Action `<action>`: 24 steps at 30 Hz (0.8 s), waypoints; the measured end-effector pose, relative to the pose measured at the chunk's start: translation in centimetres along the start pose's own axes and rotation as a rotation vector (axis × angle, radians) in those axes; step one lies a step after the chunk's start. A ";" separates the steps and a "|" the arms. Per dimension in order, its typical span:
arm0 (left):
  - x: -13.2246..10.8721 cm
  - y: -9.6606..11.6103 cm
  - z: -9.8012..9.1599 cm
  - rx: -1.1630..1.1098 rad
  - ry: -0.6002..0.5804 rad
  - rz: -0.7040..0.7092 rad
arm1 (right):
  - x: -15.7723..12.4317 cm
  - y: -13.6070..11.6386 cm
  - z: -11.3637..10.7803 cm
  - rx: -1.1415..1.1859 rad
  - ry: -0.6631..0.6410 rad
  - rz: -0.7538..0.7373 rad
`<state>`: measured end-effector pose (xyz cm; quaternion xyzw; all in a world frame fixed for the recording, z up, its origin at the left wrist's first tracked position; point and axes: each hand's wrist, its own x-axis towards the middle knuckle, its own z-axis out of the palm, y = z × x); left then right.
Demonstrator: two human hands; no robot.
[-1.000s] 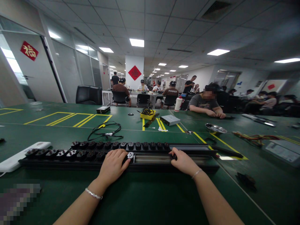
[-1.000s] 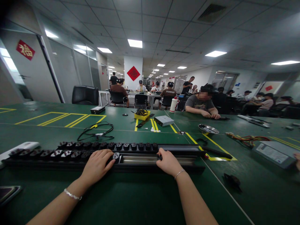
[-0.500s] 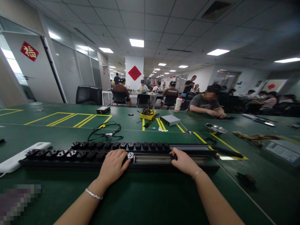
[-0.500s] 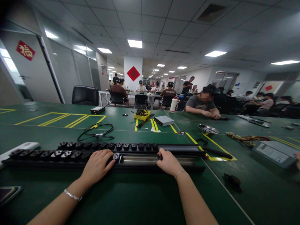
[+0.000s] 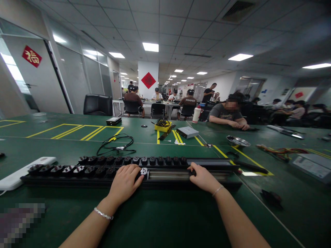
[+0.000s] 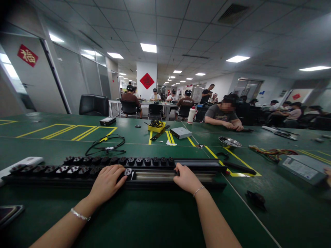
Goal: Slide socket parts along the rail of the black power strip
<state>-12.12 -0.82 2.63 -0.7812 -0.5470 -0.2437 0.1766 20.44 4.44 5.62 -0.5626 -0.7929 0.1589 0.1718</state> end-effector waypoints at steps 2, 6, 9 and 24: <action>0.0 0.0 0.1 -0.001 0.001 0.003 | 0.0 0.0 0.0 -0.004 0.000 0.003; -0.1 -0.1 0.2 -0.002 0.005 0.009 | 0.0 0.0 -0.1 -0.014 -0.009 0.004; -0.1 -0.1 0.2 -0.006 0.006 0.008 | 0.0 0.2 0.1 -0.049 0.006 0.000; 0.0 -0.1 0.1 -0.010 0.008 0.005 | 0.1 0.6 0.1 -0.015 0.016 -0.008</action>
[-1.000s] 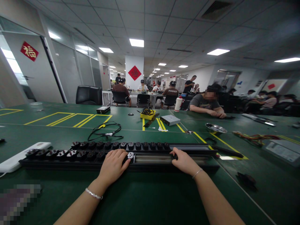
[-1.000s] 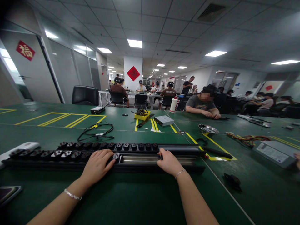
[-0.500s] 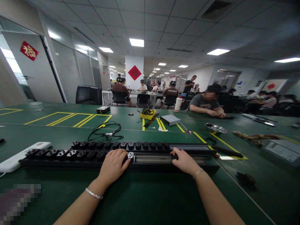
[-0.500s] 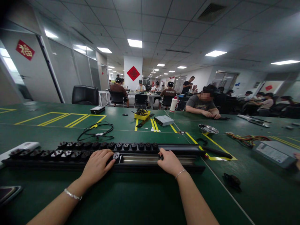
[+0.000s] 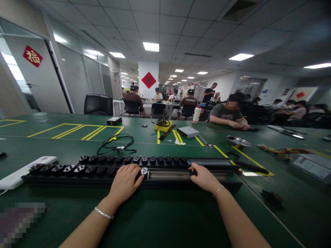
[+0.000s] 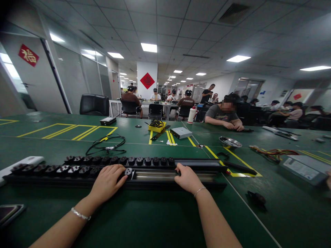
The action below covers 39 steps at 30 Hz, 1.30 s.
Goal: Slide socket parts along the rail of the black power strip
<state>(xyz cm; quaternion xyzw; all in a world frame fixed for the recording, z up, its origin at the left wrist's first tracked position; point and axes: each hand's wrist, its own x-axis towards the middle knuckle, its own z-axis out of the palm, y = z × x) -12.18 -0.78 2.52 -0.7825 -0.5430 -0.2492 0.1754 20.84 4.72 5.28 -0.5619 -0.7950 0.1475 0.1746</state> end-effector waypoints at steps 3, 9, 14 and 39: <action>0.0 0.0 0.0 -0.002 0.020 0.009 | 0.0 -0.1 0.0 -0.003 0.005 -0.014; 0.0 0.0 0.0 -0.006 0.014 0.003 | 0.0 -0.2 -0.2 -0.012 -0.007 -0.006; 0.0 0.0 0.1 -0.008 0.010 -0.006 | 0.0 -0.1 -0.2 -0.014 -0.001 -0.015; 0.0 0.0 0.0 0.011 -0.016 -0.011 | 0.0 0.3 0.0 0.030 0.000 0.007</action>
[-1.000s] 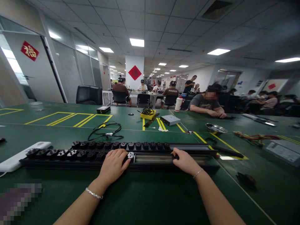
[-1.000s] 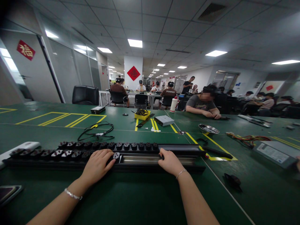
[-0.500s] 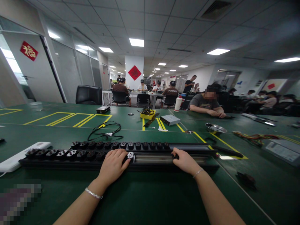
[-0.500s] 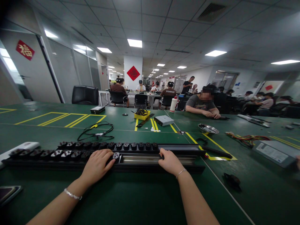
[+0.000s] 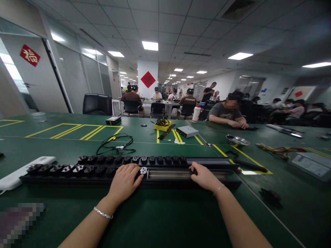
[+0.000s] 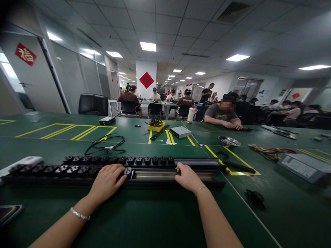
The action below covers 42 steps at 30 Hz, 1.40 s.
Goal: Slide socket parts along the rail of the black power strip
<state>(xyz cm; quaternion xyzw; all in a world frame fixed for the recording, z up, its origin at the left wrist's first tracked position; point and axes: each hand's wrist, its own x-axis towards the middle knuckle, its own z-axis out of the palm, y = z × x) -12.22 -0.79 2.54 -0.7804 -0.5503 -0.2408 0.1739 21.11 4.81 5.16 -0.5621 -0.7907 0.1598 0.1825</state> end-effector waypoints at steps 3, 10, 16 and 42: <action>0.0 0.0 0.1 0.002 -0.005 -0.004 | 0.0 0.1 0.1 0.012 0.007 0.007; 0.0 -0.1 0.2 0.004 0.002 0.007 | 0.1 0.3 0.4 -0.016 0.029 0.017; 0.0 0.0 0.1 -0.003 0.020 0.013 | 0.1 0.2 0.5 -0.013 0.041 0.028; 0.0 -0.2 0.1 -0.006 0.020 0.013 | 0.2 0.3 0.4 -0.103 0.034 0.045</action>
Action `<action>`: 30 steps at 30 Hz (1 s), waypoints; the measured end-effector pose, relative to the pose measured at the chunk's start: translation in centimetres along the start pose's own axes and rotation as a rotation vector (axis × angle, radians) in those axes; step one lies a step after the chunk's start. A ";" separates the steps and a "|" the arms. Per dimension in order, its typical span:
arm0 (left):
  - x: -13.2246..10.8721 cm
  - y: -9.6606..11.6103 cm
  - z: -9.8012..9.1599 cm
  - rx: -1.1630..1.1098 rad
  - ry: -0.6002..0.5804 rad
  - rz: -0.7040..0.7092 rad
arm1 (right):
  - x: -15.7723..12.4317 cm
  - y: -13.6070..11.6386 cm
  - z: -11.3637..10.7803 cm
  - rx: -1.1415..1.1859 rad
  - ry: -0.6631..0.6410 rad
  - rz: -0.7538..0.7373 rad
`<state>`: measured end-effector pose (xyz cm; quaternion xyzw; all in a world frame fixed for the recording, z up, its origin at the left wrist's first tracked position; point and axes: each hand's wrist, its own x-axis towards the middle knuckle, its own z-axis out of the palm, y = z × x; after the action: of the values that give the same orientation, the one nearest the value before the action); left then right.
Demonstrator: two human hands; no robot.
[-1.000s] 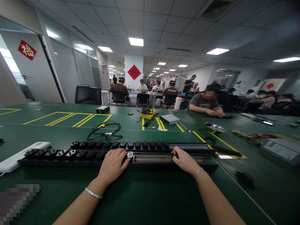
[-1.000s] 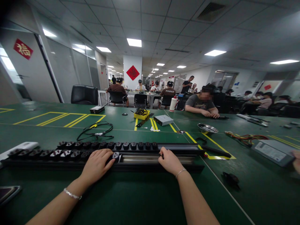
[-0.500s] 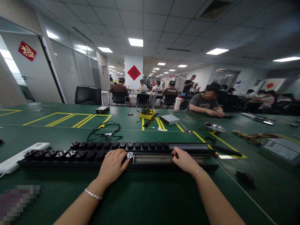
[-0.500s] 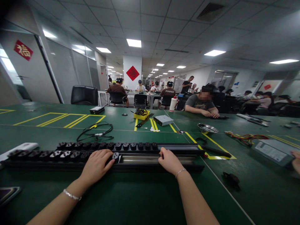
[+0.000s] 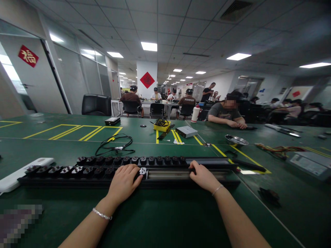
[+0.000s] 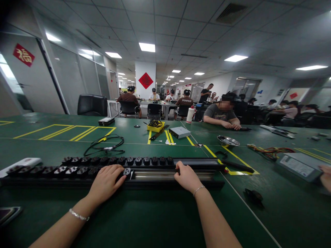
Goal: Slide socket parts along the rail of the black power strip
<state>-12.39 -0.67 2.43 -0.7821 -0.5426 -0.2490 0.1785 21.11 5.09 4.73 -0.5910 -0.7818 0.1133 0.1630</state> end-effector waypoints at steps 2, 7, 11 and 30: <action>0.0 0.0 0.0 0.003 0.001 0.002 | 0.1 0.2 0.2 0.022 0.008 0.011; 0.0 0.1 0.0 0.007 -0.002 0.002 | 0.2 0.3 0.3 0.004 -0.010 0.011; 0.0 0.2 -0.1 0.009 -0.010 -0.006 | 0.0 0.3 0.1 0.004 0.001 0.009; 0.1 0.2 0.0 -0.011 0.016 -0.002 | -1.4 -0.3 0.1 -0.264 0.187 0.157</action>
<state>-12.22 -0.68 2.47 -0.7805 -0.5406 -0.2585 0.1781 21.18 3.65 4.59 -0.6744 -0.7229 -0.0334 0.1468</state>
